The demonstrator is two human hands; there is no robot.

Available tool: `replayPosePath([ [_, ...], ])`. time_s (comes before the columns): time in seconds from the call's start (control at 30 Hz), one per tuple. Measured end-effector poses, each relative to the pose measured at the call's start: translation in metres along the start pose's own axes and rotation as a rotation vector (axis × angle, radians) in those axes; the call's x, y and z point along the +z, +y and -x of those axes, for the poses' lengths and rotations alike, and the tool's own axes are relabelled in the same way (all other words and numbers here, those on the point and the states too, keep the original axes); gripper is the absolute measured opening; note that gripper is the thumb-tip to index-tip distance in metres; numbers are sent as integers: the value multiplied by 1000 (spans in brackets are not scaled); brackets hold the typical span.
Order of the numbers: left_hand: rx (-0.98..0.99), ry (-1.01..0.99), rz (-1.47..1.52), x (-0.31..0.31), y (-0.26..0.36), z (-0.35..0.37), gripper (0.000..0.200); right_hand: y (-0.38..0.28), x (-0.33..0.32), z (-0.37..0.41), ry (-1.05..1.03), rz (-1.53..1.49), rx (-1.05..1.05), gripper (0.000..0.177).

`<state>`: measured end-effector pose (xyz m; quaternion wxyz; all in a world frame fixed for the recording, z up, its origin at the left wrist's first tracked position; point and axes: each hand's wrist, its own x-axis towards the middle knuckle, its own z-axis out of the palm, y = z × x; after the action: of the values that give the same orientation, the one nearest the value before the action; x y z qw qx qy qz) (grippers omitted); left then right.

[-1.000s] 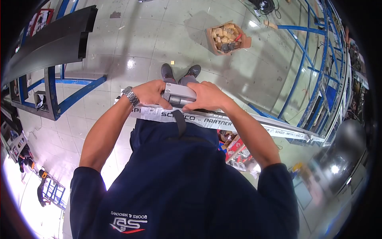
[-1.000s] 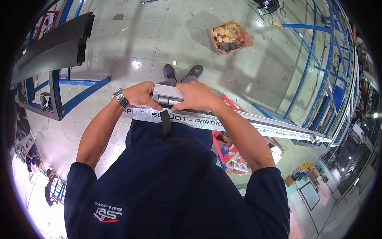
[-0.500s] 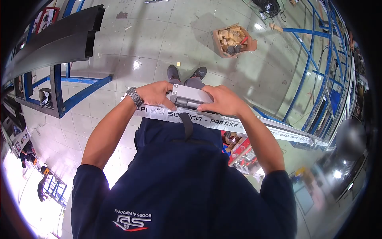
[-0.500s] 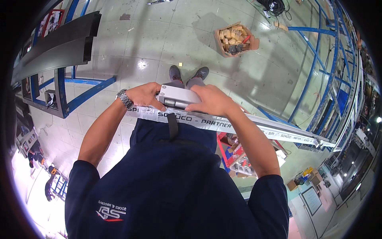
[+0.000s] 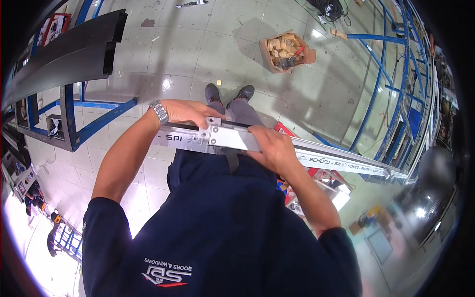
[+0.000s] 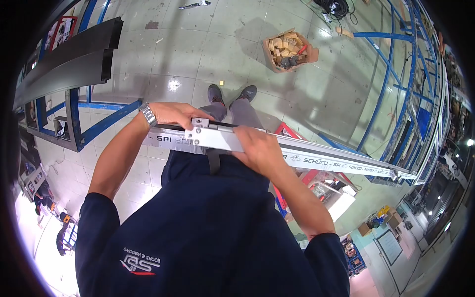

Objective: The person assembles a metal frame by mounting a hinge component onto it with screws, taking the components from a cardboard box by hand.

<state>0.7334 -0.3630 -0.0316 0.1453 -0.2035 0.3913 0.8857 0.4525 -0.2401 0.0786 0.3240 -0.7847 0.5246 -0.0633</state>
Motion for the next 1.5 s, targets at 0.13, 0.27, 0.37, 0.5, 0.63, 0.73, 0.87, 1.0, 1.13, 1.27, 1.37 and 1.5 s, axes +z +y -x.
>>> replayPosePath([
  [0.13, -51, 261, -284, 13, 2, -12, 41, -17, 9, 15, 90, 102, -64, 67],
  [0.27, 23, 431, -416, 28, 2, -16, 38, -23, 17, 28, 64, 141, -46, 71],
  [0.37, 35, 439, -337, 29, -8, -18, 33, -29, 13, 31, 47, 117, -55, 69],
  [0.5, 81, 450, -304, 34, -8, -17, 33, -33, 12, 39, 12, 100, -59, 68],
  [0.63, 40, 459, -314, 37, -9, -18, 32, -32, 24, 48, 52, 219, -101, 65],
  [0.73, 48, 486, -355, 40, -7, -17, 33, -33, 22, 48, 66, 180, -97, 61],
  [0.87, -10, 473, -391, 45, 1, -14, 33, -28, 12, 49, 117, -45, -50, 59],
  [1.0, 32, 496, -417, 46, -5, -16, 33, -13, 14, 51, 155, -236, -2, 57],
  [1.13, 64, 536, -470, 51, -5, -16, 30, 3, -1, 60, 153, -324, 157, 58],
  [1.27, 17, 509, -409, 54, 3, -14, 30, 42, -19, 74, -69, -369, 119, 53],
  [1.37, 6, 498, -414, 48, -4, -16, 30, 56, -39, 64, -308, -416, 105, 51],
  [1.5, 31, 519, -420, 53, 1, -14, 31, 72, -34, 52, -435, -424, 166, 45],
])
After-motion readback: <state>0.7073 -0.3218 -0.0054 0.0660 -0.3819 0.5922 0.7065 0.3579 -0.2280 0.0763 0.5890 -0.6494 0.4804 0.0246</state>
